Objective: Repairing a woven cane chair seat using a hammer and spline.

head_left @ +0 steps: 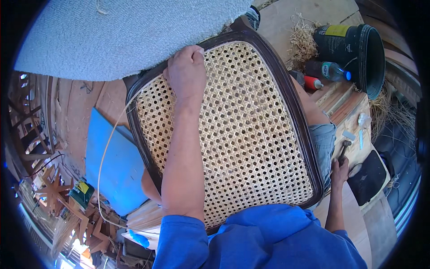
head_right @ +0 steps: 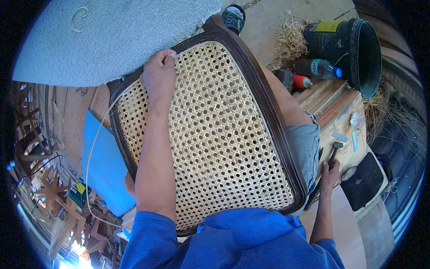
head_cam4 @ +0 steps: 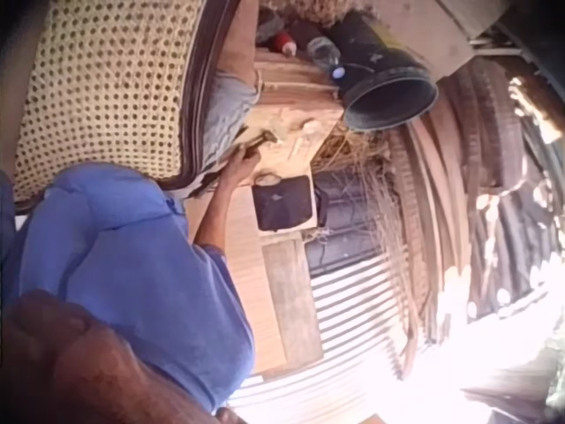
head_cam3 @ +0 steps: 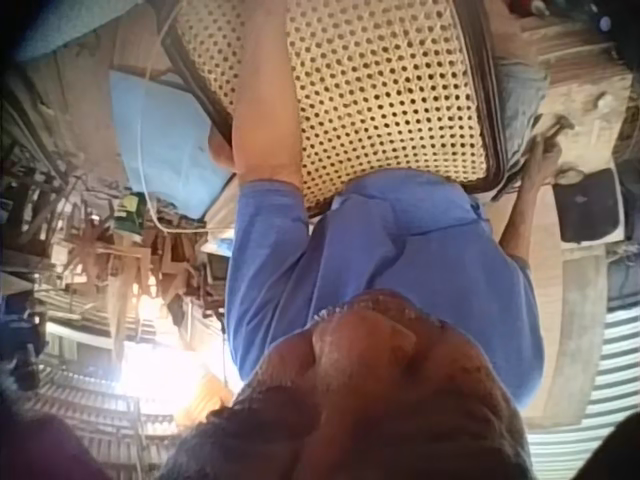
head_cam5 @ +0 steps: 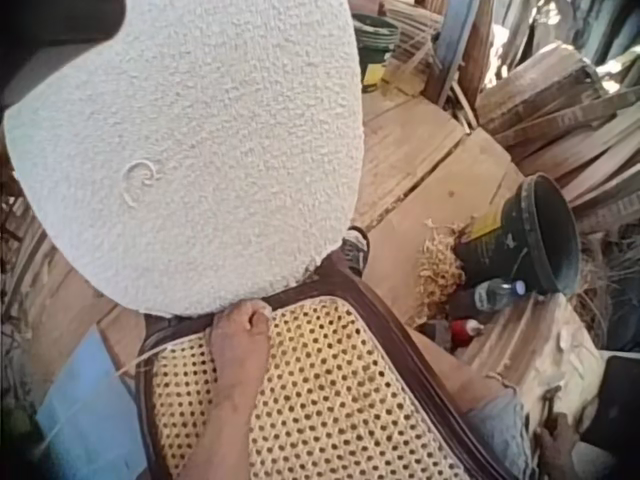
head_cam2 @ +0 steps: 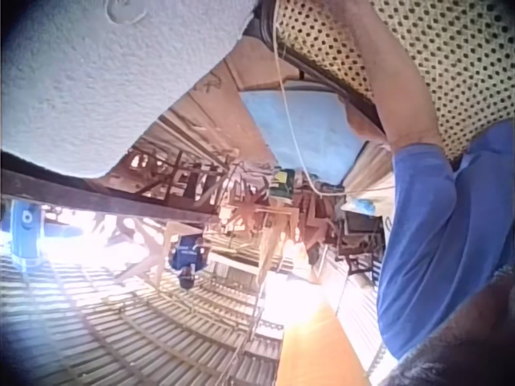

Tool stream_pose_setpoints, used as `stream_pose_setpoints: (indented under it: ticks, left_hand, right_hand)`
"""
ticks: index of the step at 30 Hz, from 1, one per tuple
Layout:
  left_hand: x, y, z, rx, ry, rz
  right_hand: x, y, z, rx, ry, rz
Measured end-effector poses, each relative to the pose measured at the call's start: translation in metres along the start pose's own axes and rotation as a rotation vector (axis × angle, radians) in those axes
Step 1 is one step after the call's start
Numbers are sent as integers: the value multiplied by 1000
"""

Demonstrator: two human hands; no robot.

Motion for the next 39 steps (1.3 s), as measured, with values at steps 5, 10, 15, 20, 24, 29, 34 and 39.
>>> stream_pose_setpoints:
  ticks: [5, 10, 15, 20, 24, 29, 34, 39]
  left_hand:
    - [1, 0, 0, -11, 22, 18]
    - [0, 1, -1, -23, 44, 23]
    - [-1, -1, 0, -33, 17, 5]
    - [-2, 1, -1, -35, 3, 4]
    - [-2, 0, 2, -22, -5, -16]
    - [-1, 0, -1, -37, 4, -11]
    - [-1, 1, 2, -53, 47, 30]
    - [1, -1, 2, -58, 65, 59]
  right_hand:
    - [-1, 0, 6, -18, 21, -29]
    - [1, -1, -4, 19, 49, -39]
    - [2, 0, -6, -18, 133, -77]
    - [5, -2, -28, 23, 103, -60]
    - [2, 0, -5, -91, 144, -82]
    - [-1, 2, 12, -69, 141, -104]
    - [1, 3, 10, -198, 205, -122]
    - [2, 2, 3, -207, 173, -117]
Point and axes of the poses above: each hand's wrist, its own x-axis away from the middle knuckle, its own y-axis out of the palm, z = x × y, the point moved 6 cm from there along -x, towards the middle knuckle, and after that the axes turned 1 degree about y, right-handed, at the moved point
